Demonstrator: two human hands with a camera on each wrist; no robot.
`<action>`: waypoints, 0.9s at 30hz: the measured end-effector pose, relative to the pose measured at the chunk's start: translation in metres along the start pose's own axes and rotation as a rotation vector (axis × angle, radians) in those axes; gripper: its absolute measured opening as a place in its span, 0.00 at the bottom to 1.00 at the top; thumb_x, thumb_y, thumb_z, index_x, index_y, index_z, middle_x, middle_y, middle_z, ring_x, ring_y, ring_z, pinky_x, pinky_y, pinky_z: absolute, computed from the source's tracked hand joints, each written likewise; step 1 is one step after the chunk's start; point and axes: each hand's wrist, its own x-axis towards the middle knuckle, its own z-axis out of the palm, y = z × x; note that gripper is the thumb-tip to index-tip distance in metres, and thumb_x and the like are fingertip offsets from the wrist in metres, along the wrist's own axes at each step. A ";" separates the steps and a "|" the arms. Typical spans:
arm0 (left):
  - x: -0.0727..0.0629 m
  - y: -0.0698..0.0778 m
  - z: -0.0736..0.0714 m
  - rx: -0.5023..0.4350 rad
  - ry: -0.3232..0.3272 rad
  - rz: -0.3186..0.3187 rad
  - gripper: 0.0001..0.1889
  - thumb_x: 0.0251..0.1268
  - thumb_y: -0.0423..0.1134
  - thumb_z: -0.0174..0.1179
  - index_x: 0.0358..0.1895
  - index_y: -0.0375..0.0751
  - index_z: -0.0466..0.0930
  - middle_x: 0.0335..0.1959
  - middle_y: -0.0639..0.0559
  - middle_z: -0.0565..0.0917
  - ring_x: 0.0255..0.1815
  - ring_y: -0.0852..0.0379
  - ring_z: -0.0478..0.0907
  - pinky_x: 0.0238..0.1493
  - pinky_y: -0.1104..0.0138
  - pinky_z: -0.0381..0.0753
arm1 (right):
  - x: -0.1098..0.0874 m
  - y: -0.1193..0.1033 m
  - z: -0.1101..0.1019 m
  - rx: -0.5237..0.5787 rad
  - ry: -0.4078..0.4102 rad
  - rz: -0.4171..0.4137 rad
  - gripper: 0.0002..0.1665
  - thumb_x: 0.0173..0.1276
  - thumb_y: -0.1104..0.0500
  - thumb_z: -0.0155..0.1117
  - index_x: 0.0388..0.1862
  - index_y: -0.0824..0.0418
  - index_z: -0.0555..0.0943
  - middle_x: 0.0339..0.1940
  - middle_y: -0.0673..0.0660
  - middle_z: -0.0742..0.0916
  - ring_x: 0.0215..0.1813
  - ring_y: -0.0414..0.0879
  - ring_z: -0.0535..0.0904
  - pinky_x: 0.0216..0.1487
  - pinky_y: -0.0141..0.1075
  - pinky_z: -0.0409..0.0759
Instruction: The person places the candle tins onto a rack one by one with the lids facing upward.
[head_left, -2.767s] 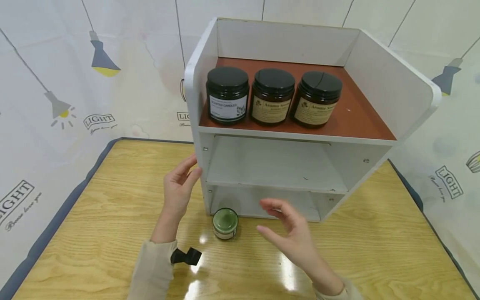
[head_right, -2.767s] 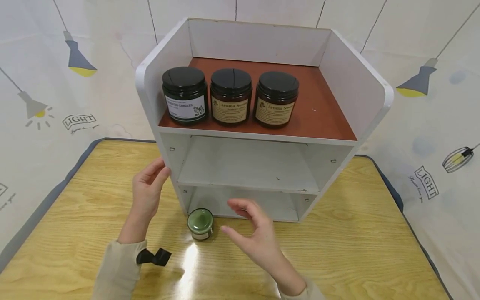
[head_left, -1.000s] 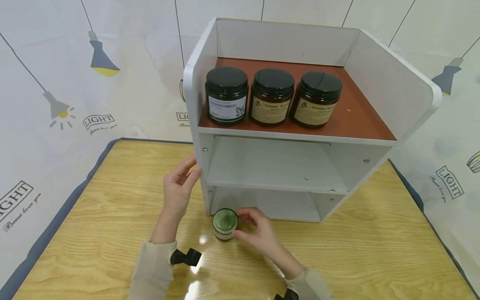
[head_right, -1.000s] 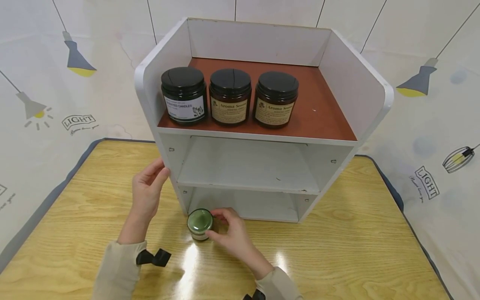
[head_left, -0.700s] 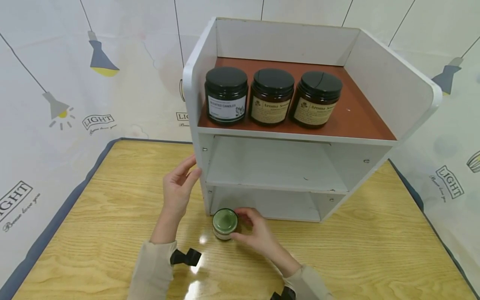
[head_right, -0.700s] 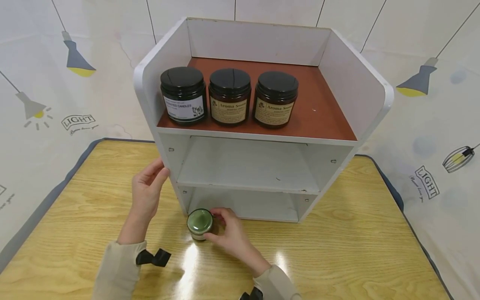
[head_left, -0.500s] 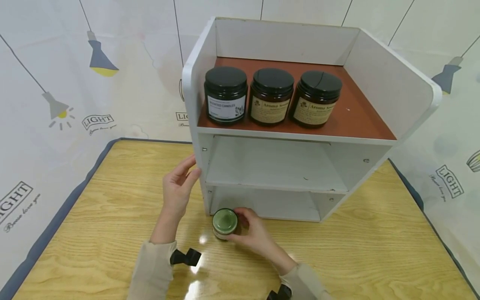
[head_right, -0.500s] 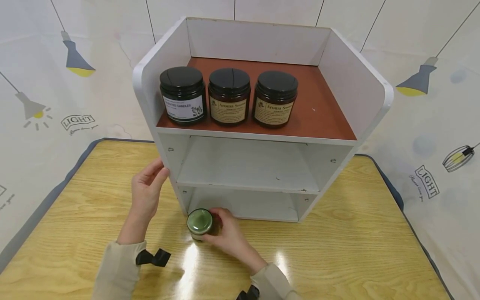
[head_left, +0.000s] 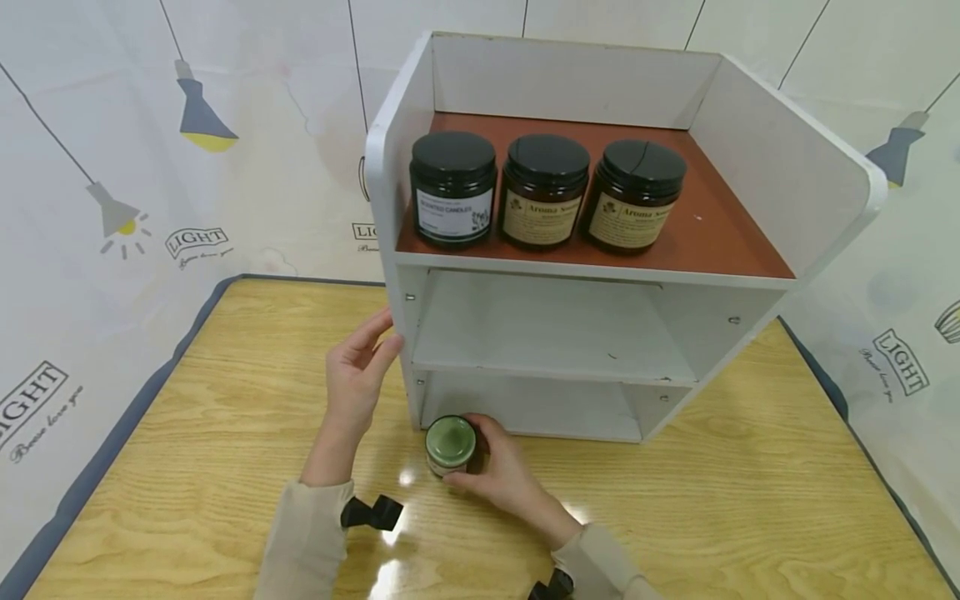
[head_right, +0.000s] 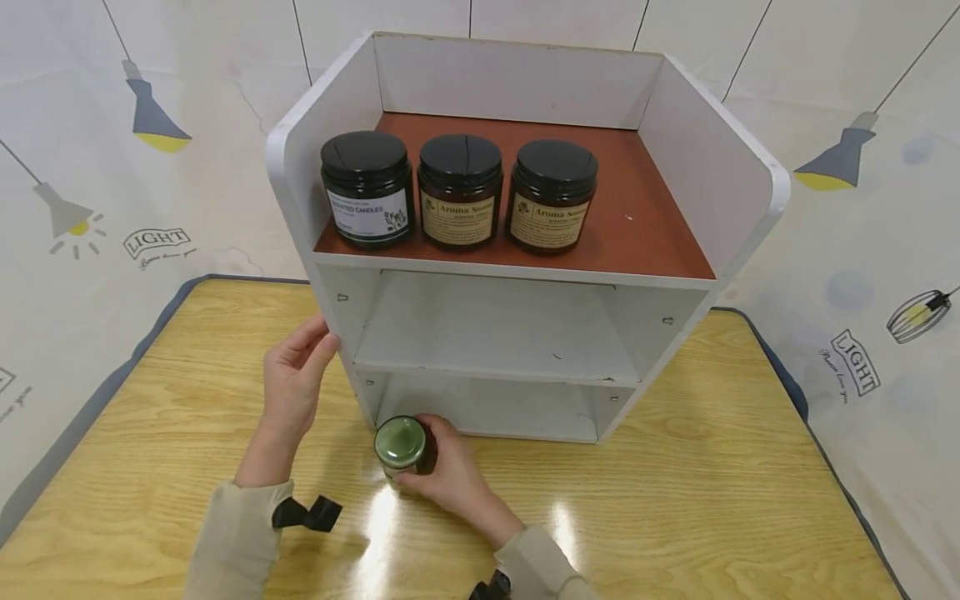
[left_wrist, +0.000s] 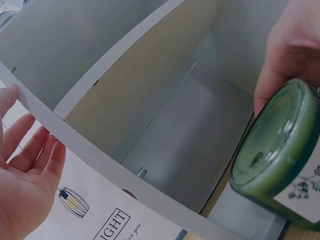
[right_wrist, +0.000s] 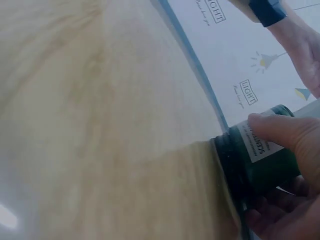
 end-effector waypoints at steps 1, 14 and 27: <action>0.000 0.000 0.000 -0.003 0.001 0.000 0.14 0.63 0.29 0.59 0.48 0.50 0.83 0.50 0.56 0.82 0.57 0.58 0.74 0.54 0.70 0.76 | 0.000 0.000 0.001 -0.002 0.007 -0.002 0.44 0.41 0.64 0.80 0.57 0.72 0.68 0.52 0.62 0.80 0.53 0.53 0.77 0.52 0.40 0.78; 0.000 0.001 0.001 0.004 0.001 -0.006 0.15 0.62 0.28 0.59 0.48 0.50 0.83 0.50 0.56 0.82 0.57 0.57 0.74 0.55 0.69 0.75 | -0.002 -0.004 0.004 -0.030 0.046 0.018 0.42 0.43 0.59 0.80 0.55 0.68 0.68 0.49 0.61 0.80 0.51 0.52 0.78 0.52 0.44 0.77; 0.000 -0.001 0.000 -0.020 -0.012 0.011 0.15 0.63 0.26 0.58 0.49 0.48 0.83 0.50 0.55 0.81 0.57 0.57 0.74 0.54 0.69 0.75 | 0.000 0.000 0.002 -0.035 0.071 -0.052 0.40 0.39 0.61 0.80 0.52 0.68 0.71 0.46 0.58 0.81 0.48 0.49 0.78 0.50 0.40 0.78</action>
